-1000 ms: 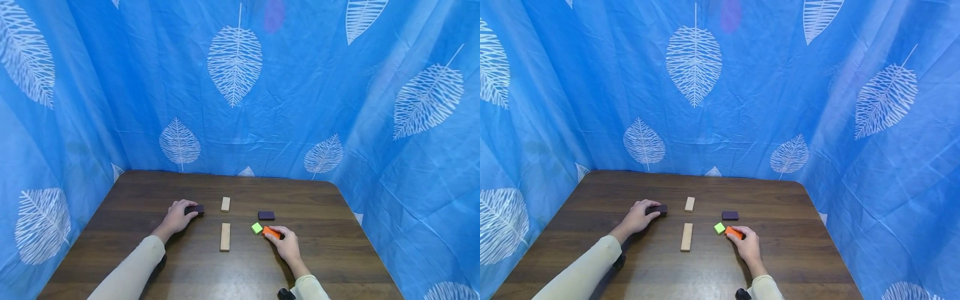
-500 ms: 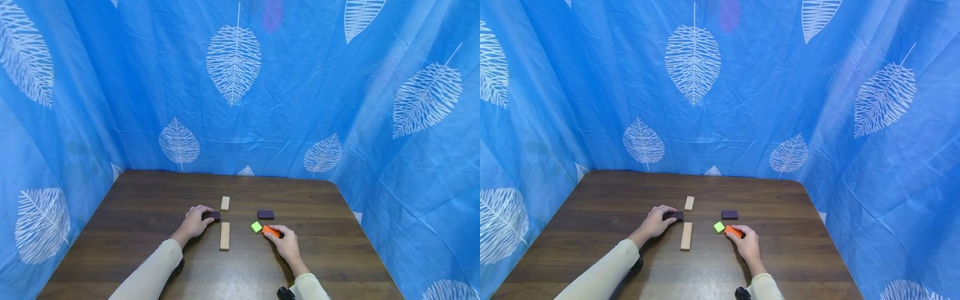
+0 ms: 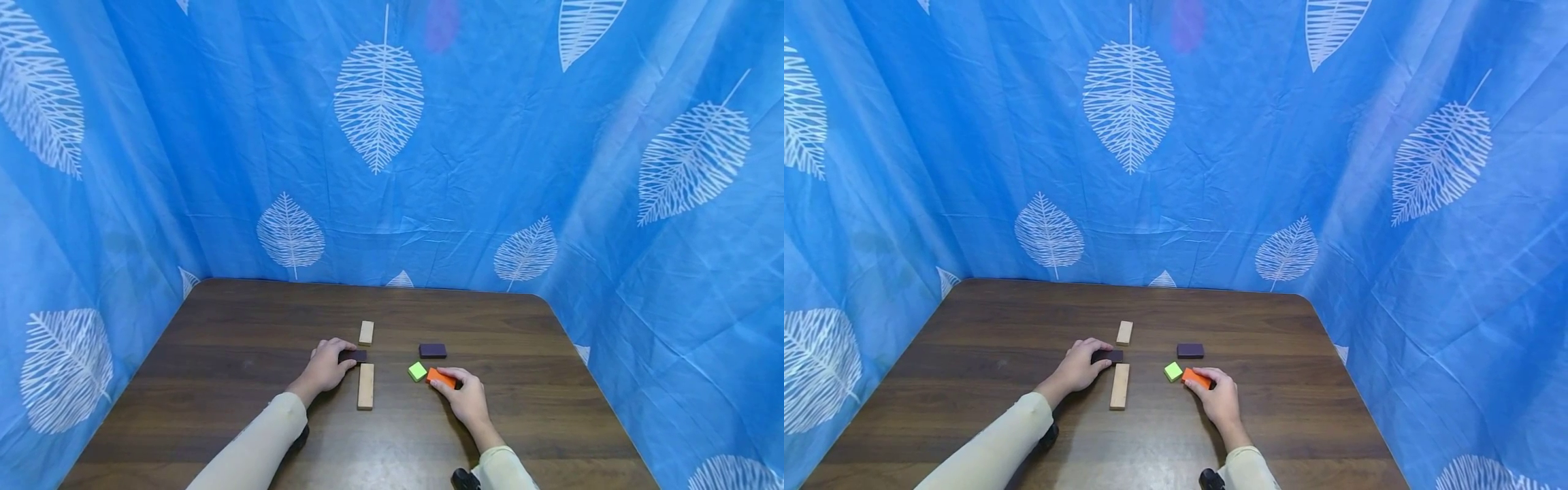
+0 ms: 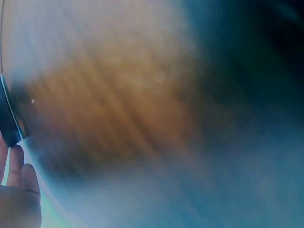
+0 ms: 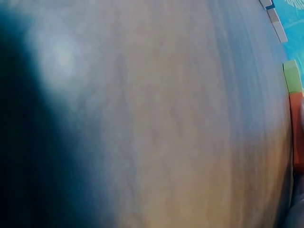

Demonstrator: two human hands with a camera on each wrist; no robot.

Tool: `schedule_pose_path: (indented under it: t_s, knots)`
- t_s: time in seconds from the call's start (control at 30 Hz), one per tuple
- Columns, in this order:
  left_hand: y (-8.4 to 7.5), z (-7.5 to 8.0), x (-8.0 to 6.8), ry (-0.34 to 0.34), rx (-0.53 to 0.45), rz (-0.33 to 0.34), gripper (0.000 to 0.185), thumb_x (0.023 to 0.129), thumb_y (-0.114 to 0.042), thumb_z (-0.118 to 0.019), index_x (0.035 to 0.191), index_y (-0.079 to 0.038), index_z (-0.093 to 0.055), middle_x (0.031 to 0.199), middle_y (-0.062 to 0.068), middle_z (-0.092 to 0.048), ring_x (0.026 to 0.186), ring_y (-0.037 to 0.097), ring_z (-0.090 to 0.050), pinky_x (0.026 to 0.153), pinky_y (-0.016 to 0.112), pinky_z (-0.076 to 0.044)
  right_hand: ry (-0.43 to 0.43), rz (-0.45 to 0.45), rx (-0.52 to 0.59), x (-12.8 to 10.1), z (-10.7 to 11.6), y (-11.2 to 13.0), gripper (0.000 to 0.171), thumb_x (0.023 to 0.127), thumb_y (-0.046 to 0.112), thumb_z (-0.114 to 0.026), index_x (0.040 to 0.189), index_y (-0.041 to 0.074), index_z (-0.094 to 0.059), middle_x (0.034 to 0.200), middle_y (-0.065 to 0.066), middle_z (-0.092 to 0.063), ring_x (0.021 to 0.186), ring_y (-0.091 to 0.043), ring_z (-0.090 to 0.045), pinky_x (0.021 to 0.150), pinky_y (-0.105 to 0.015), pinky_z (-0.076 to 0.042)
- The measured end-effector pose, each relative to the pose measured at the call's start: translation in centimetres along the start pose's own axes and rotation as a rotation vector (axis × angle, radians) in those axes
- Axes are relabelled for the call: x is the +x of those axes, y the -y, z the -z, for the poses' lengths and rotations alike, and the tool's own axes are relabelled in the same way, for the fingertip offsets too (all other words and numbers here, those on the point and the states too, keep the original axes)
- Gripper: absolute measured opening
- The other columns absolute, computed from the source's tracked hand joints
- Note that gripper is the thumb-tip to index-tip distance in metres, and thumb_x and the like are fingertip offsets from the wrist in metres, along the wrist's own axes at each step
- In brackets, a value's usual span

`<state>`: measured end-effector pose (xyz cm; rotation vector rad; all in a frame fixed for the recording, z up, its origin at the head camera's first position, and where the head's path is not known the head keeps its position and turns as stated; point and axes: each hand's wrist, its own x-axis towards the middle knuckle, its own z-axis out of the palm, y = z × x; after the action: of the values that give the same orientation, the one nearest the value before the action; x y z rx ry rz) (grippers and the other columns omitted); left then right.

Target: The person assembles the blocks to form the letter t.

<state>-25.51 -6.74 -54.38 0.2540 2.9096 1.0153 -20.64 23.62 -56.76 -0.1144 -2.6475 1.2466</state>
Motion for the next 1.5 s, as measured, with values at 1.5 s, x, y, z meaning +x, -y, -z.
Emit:
schedule_pose_path:
  t_s: [1.5]
  knots:
    - [-1.5, 0.0, 0.0, 0.048, 0.075, 0.038, 0.05, 0.07, -0.046, -0.08, 0.114, -0.027, -0.066, 0.128, -0.002, -0.06, 0.121, 0.027, -0.047, 0.097, 0.055, -0.029, 0.004, -0.028, 0.008, -0.1, 0.0, 0.0, 0.031, 0.073, 0.033, -0.081, 0.1, 0.021, -0.075, 0.106, -0.002, -0.072, 0.106, -0.023, -0.064, 0.094, -0.042, -0.046]
